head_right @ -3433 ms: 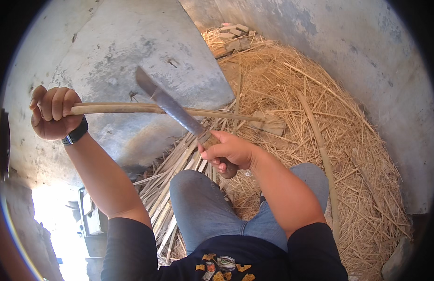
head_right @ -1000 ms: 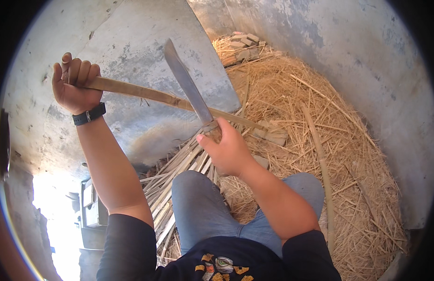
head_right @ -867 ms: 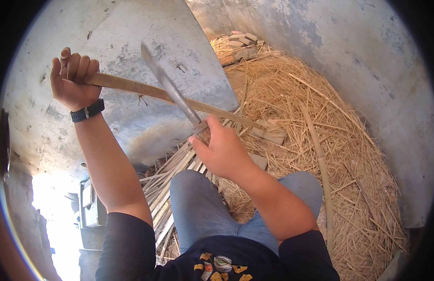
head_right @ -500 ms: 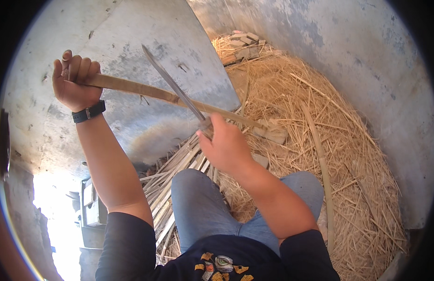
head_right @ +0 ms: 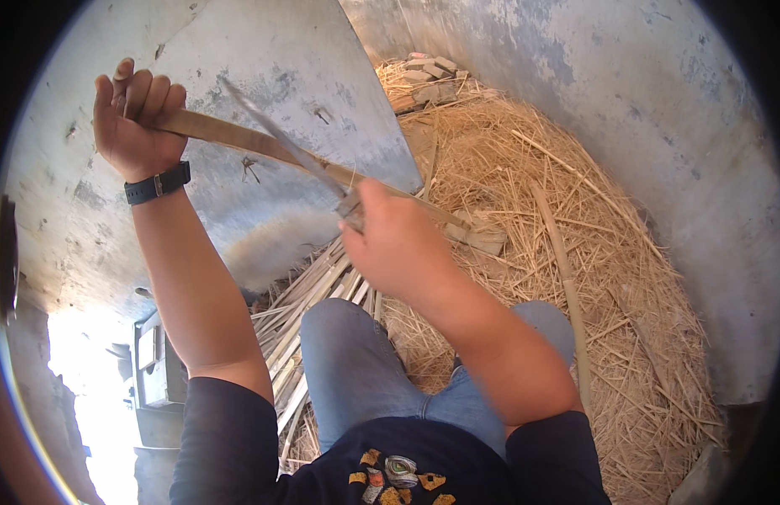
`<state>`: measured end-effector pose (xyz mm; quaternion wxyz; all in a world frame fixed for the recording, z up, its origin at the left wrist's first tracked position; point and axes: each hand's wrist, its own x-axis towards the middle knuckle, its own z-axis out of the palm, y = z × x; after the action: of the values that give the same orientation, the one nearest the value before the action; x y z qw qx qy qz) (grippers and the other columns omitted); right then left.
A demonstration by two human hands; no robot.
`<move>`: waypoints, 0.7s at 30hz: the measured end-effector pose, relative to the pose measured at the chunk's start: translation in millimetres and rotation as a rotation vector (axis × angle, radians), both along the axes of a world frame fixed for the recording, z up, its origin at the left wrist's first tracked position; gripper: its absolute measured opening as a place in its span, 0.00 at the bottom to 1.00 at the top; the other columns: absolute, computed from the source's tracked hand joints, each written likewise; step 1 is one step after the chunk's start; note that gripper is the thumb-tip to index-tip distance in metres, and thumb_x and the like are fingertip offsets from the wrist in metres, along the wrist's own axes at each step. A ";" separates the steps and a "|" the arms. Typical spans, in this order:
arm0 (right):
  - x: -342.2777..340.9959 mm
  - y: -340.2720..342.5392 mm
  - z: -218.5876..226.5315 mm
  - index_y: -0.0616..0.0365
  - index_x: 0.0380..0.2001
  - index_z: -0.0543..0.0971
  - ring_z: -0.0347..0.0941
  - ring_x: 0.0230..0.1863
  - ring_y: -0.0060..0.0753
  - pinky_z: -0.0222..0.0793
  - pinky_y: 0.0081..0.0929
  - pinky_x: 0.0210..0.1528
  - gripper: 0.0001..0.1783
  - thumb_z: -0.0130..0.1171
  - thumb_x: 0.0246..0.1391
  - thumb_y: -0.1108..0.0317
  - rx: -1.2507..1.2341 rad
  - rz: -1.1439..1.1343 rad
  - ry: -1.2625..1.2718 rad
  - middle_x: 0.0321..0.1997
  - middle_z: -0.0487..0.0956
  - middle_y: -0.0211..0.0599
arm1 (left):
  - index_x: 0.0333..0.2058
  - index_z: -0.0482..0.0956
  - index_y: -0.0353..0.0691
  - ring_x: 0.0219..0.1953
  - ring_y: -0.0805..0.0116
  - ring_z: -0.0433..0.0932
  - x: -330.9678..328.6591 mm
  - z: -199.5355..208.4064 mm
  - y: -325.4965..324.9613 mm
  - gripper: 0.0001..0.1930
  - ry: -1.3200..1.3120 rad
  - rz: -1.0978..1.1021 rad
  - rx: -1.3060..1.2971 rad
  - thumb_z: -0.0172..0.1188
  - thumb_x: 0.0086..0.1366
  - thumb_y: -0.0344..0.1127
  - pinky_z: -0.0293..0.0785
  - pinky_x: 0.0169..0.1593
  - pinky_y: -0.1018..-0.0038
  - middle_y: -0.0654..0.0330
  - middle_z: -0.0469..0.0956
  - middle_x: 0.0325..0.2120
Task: The person sits on a straw-covered floor and uses a machete to split a long bamboo pole into thin strips. They hold the pole with one hand and repeatedly strike it with the machete to separate the layers, accumulating a pile of bamboo strips.
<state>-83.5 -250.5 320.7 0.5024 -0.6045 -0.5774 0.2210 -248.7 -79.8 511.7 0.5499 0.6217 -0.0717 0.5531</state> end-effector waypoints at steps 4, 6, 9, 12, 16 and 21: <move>-12.3 14.7 -32.3 0.66 0.45 0.69 0.79 0.37 0.61 0.73 0.50 0.39 0.19 0.62 0.54 0.67 0.073 -0.099 -0.069 0.31 0.81 0.57 | 0.39 0.74 0.38 0.18 0.79 0.48 2.6 -0.6 -5.3 0.17 -0.016 0.105 -0.024 0.58 0.68 0.48 0.48 0.25 0.77 0.73 0.50 0.15; -18.0 14.9 -54.8 0.65 0.45 0.69 0.79 0.36 0.61 0.74 0.50 0.39 0.19 0.61 0.54 0.68 0.140 -0.131 -0.074 0.31 0.80 0.56 | 0.41 0.73 0.37 0.17 0.78 0.47 0.0 -2.7 -6.7 0.18 -0.033 0.160 -0.049 0.54 0.70 0.49 0.48 0.24 0.77 0.73 0.51 0.15; -27.8 10.5 -63.5 0.68 0.50 0.69 0.78 0.33 0.62 0.73 0.47 0.37 0.23 0.62 0.54 0.69 0.081 -0.157 -0.123 0.31 0.79 0.61 | 0.41 0.73 0.37 0.17 0.78 0.47 -13.3 -7.6 -4.3 0.18 -0.037 0.190 -0.076 0.52 0.72 0.50 0.47 0.23 0.77 0.73 0.51 0.15; -31.0 10.0 -64.3 0.67 0.48 0.71 0.79 0.32 0.60 0.73 0.46 0.36 0.21 0.62 0.53 0.69 0.103 -0.184 -0.167 0.30 0.80 0.59 | 0.40 0.73 0.38 0.16 0.78 0.47 -22.5 -11.4 0.4 0.19 -0.032 0.183 -0.092 0.51 0.73 0.51 0.47 0.23 0.77 0.73 0.50 0.15; -23.5 -1.1 -30.2 0.65 0.45 0.73 0.79 0.31 0.61 0.73 0.46 0.35 0.17 0.61 0.53 0.69 0.084 -0.115 -0.044 0.28 0.80 0.57 | 0.39 0.74 0.40 0.18 0.78 0.47 -26.7 -11.9 0.5 0.17 -0.035 0.155 -0.102 0.56 0.69 0.50 0.48 0.24 0.76 0.73 0.50 0.15; -21.9 7.5 15.1 0.65 0.42 0.73 0.80 0.33 0.60 0.74 0.47 0.36 0.15 0.60 0.54 0.67 0.105 -0.119 -0.170 0.29 0.80 0.57 | 0.37 0.74 0.41 0.18 0.78 0.47 -7.8 -5.1 -16.0 0.17 -0.005 0.117 -0.046 0.56 0.69 0.51 0.48 0.24 0.77 0.73 0.50 0.15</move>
<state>-105.4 -243.0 335.8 0.4947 -0.6273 -0.5917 0.1081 -256.5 -95.8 506.6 0.5305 0.6107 -0.0239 0.5875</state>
